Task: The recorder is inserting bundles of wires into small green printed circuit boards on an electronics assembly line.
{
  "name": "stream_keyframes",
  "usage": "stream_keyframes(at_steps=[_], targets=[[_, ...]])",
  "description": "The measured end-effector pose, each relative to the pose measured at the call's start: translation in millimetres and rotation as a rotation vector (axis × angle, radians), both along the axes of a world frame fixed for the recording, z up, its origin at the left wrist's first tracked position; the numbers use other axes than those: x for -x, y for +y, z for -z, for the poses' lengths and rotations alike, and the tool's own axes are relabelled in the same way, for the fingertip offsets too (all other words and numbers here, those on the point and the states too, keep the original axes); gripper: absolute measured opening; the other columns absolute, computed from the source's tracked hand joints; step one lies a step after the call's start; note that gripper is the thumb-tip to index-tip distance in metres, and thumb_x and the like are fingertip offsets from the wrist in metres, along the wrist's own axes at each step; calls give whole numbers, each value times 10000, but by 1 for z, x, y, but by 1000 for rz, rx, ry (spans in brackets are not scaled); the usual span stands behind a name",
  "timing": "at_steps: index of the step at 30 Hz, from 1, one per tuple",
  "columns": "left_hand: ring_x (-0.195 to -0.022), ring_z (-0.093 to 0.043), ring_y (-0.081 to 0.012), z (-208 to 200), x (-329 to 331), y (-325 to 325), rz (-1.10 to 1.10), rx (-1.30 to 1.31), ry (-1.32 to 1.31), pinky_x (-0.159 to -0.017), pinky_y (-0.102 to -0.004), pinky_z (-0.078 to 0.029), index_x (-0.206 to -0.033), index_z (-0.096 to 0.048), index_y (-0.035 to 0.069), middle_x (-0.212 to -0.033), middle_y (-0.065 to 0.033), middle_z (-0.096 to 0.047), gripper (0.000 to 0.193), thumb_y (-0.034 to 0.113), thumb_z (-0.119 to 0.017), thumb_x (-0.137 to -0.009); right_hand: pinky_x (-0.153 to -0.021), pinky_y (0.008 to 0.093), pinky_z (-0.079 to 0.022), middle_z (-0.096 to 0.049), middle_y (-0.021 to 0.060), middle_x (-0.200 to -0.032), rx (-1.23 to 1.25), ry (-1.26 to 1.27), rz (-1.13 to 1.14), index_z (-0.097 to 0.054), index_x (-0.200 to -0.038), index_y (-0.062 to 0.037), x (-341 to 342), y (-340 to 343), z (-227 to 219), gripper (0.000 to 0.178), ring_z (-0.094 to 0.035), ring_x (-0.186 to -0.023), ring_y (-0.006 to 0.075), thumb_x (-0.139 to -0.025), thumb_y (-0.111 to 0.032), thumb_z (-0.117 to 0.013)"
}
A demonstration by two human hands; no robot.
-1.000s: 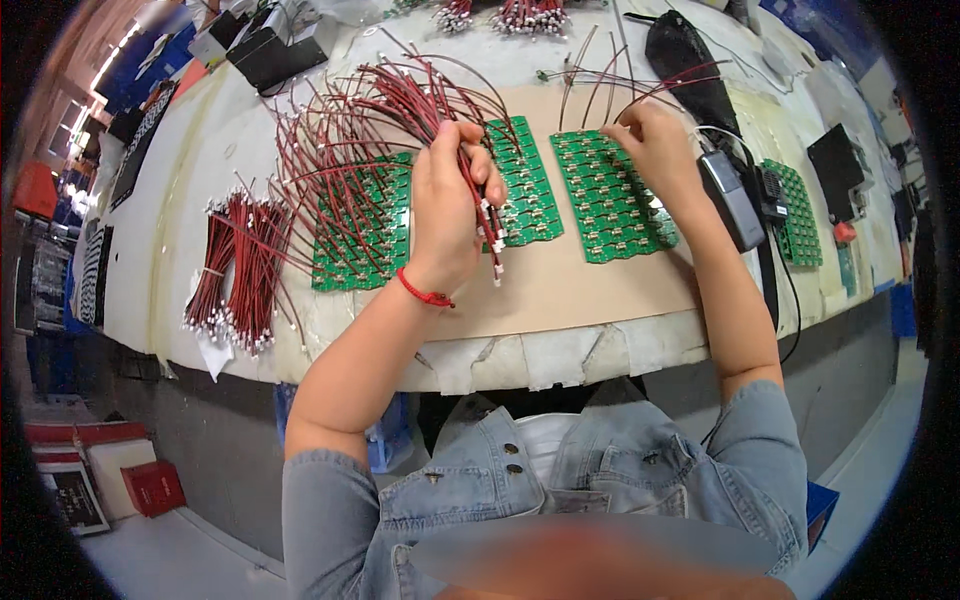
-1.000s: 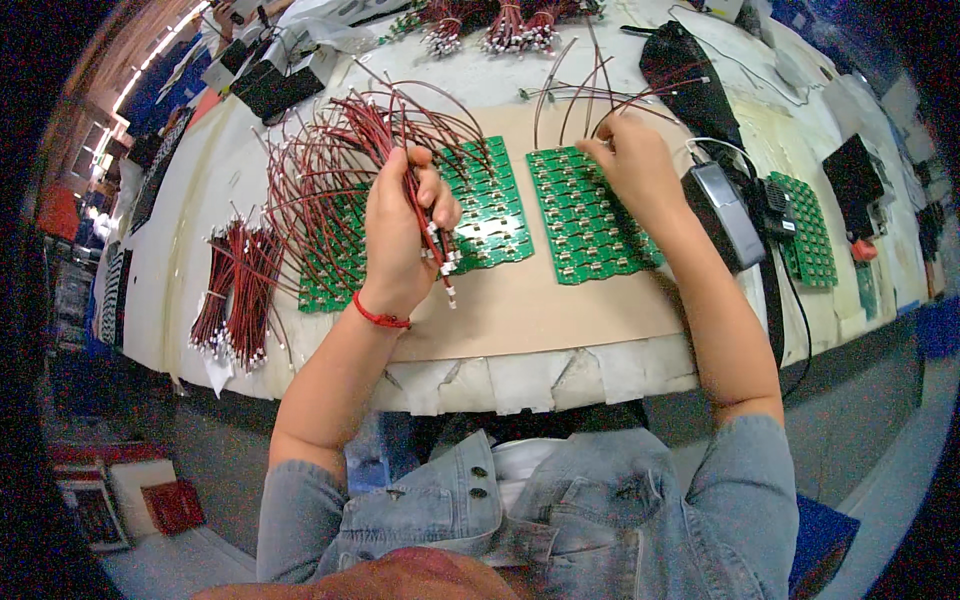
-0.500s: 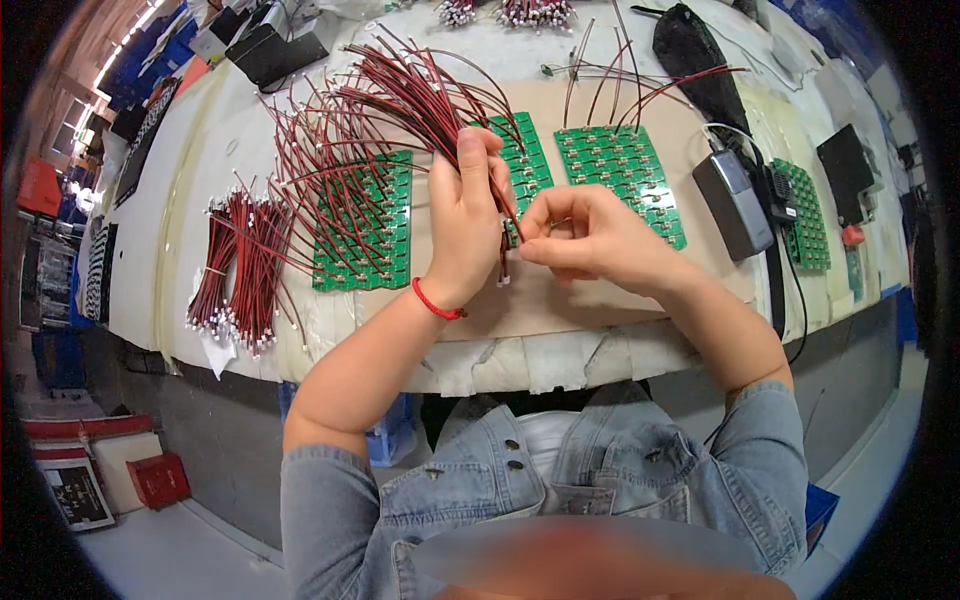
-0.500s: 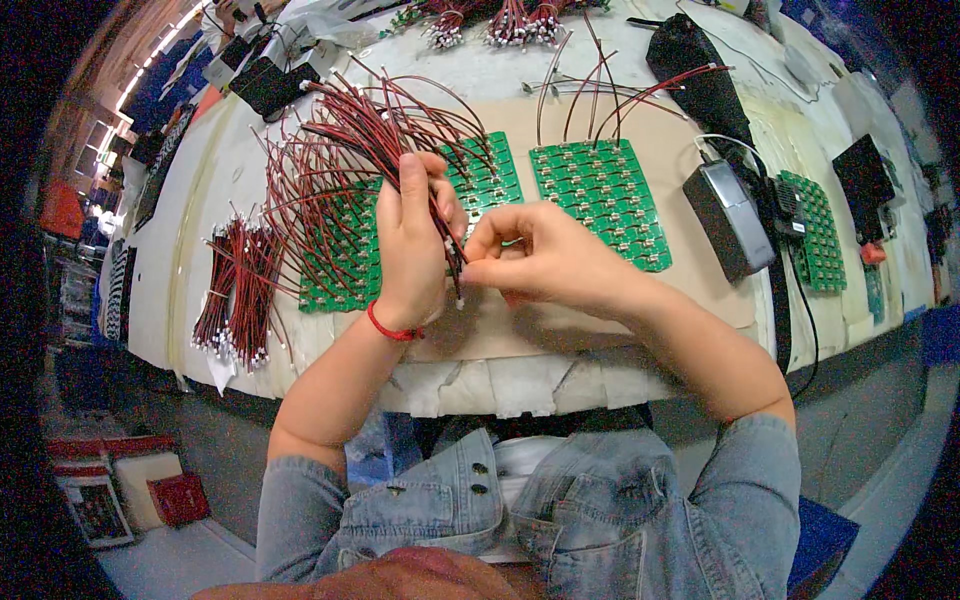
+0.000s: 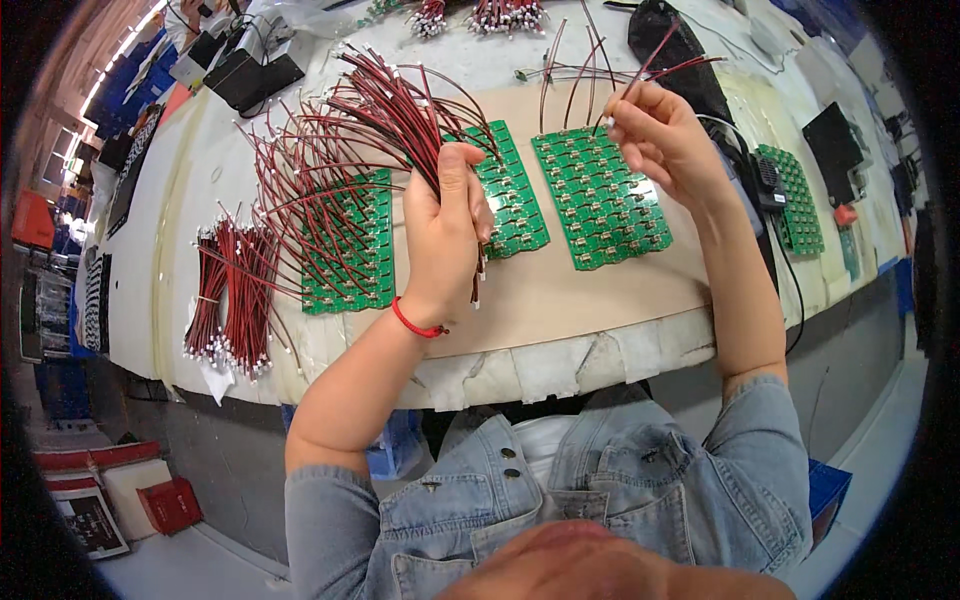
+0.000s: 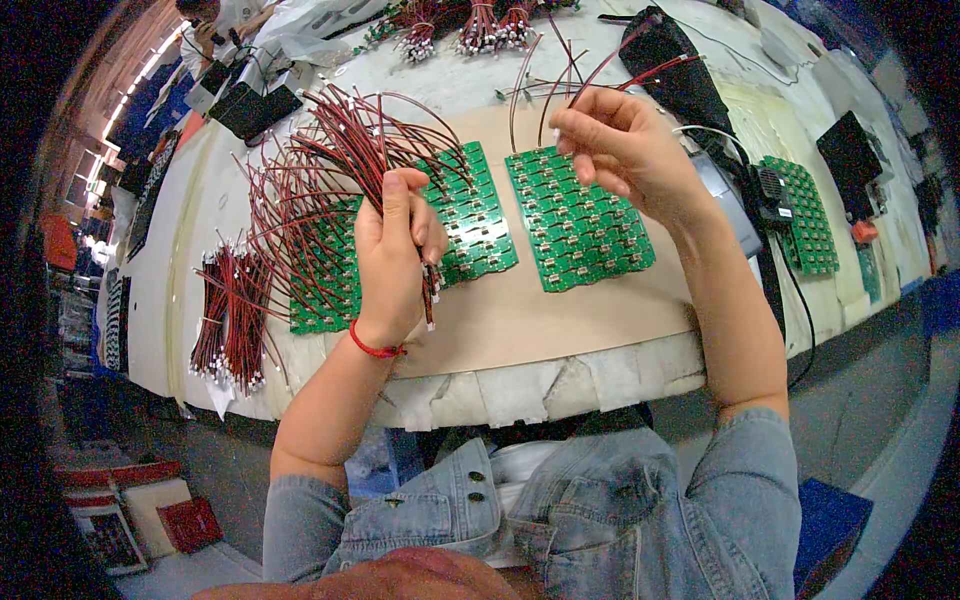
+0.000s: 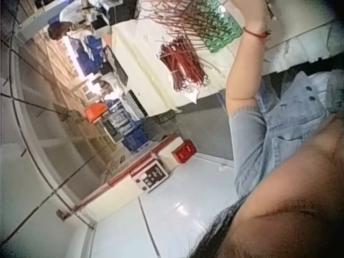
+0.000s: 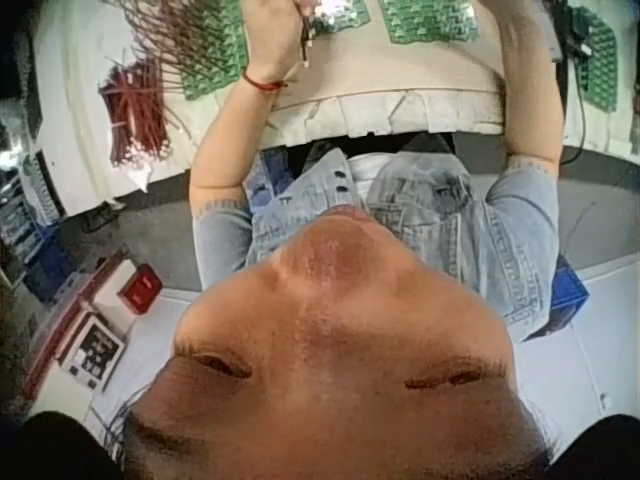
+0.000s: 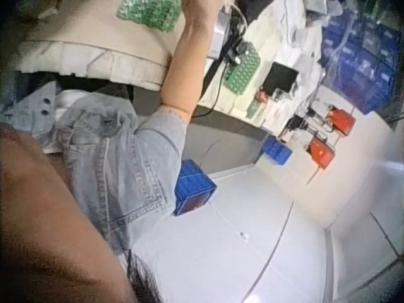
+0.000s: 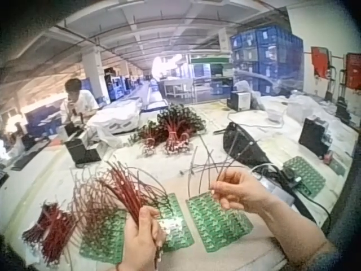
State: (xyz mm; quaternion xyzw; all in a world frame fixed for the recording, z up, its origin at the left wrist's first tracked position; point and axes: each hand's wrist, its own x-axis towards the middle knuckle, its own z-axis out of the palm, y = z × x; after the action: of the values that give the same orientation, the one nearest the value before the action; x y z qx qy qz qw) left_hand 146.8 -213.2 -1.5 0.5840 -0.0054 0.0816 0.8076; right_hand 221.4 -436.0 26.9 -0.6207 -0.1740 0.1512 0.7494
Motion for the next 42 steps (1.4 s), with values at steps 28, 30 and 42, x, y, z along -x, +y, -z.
stream_keyframes(at_steps=[28, 30, 42], targets=[[-444, -337, -60, 0, 2, 0, -10, -29, 6, -413, -223, -298, -935, -510, 43, -573, 39, -339, 306, 322, -403, -1001, -643, 356, -475, -608, 156, -755, 797, -776, 458, -672, -810, 20, -35, 22, 75, 158, -600, -689, 281, -786, -137, -675], [-453, -340, -60, -1, 2, 0, -8, -53, 3, -422, -220, -302, -937, -511, 45, -581, 37, -340, 303, 317, -397, -1004, -645, 365, -474, -606, 158, -752, 808, -779, 449, -664, -802, 25, -36, 21, 75, 162, -597, -686, 293, -786, -136, -669], [-564, -423, -97, -1, -10, 13, -53, 89, 28, -545, -246, -372, -952, -507, 36, -615, 22, -377, 326, 329, -378, -1006, -637, 376, -463, -602, 162, -742, 831, -746, 350, -636, -757, 35, -37, 21, 68, 162, -584, -661, 294, -768, -120, -685]])
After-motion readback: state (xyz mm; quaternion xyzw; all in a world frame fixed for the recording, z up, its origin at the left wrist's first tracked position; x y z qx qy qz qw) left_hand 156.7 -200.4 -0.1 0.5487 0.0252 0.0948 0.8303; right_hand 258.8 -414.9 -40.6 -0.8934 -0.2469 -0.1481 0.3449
